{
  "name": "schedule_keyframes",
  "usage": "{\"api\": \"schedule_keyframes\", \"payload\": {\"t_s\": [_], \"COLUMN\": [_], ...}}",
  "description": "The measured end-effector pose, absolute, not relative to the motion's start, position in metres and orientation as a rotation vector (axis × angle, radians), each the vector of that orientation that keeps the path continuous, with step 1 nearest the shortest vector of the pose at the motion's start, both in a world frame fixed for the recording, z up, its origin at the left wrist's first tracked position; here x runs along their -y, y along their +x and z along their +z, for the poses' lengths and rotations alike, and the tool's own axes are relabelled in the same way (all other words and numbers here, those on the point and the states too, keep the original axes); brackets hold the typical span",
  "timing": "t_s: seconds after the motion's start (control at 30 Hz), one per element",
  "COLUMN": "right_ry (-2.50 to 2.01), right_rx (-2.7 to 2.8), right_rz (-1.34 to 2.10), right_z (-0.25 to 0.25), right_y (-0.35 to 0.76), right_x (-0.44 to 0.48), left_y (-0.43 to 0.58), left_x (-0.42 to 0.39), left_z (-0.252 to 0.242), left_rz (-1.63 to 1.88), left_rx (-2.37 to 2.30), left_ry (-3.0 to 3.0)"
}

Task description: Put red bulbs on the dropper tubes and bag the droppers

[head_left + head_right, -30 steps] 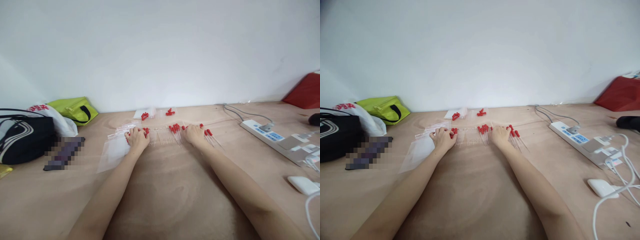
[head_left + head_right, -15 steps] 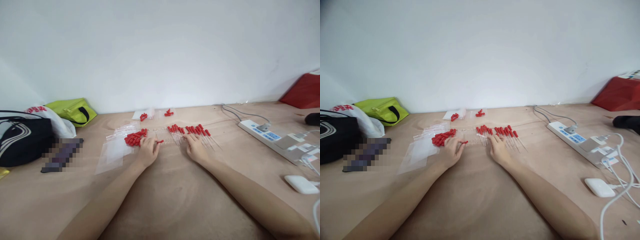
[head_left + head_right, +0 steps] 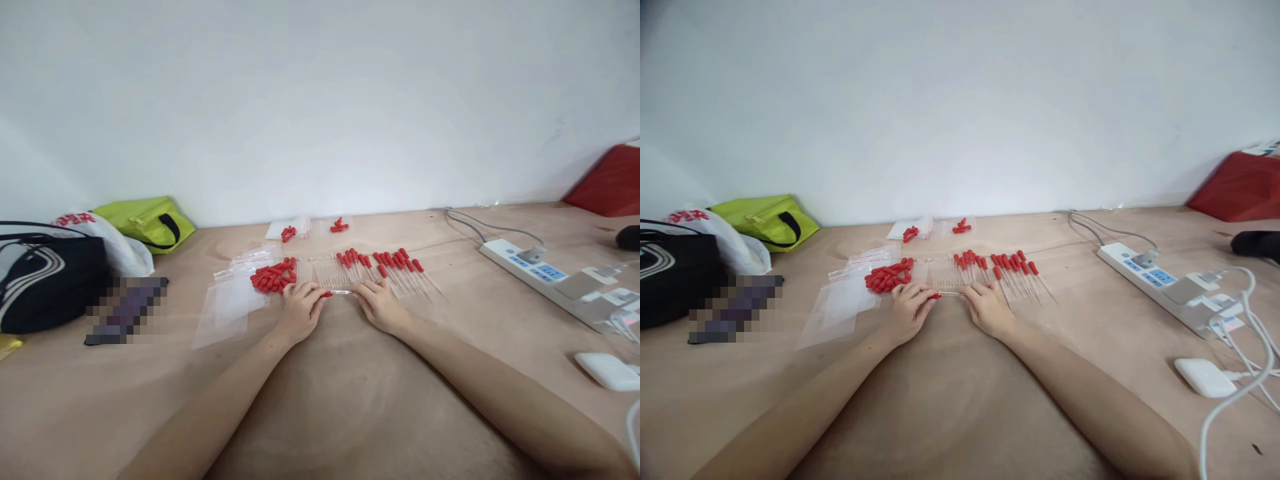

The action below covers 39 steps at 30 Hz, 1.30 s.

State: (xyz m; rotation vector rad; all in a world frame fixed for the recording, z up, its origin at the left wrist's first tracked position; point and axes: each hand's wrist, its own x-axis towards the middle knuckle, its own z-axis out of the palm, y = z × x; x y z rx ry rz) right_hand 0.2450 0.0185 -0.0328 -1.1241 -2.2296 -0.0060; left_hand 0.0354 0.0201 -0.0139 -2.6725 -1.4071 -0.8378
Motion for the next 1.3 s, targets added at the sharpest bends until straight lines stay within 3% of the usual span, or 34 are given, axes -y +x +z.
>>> {"api": "schedule_keyframes", "payload": {"t_s": [0.83, 1.3], "right_ry": [-1.002, -1.016], "right_rx": [2.325, 2.392], "right_rz": [0.013, -0.329], "right_z": [-0.028, -0.021], "right_y": [0.251, 0.248], "right_x": [-0.026, -0.014], "left_y": [0.035, 0.035], "left_x": [-0.02, -0.018], "left_z": [-0.008, -0.009], "left_rz": [-0.972, -0.849], "left_rx": [1.15, 1.093], "left_ry": [-2.751, -2.776]}}
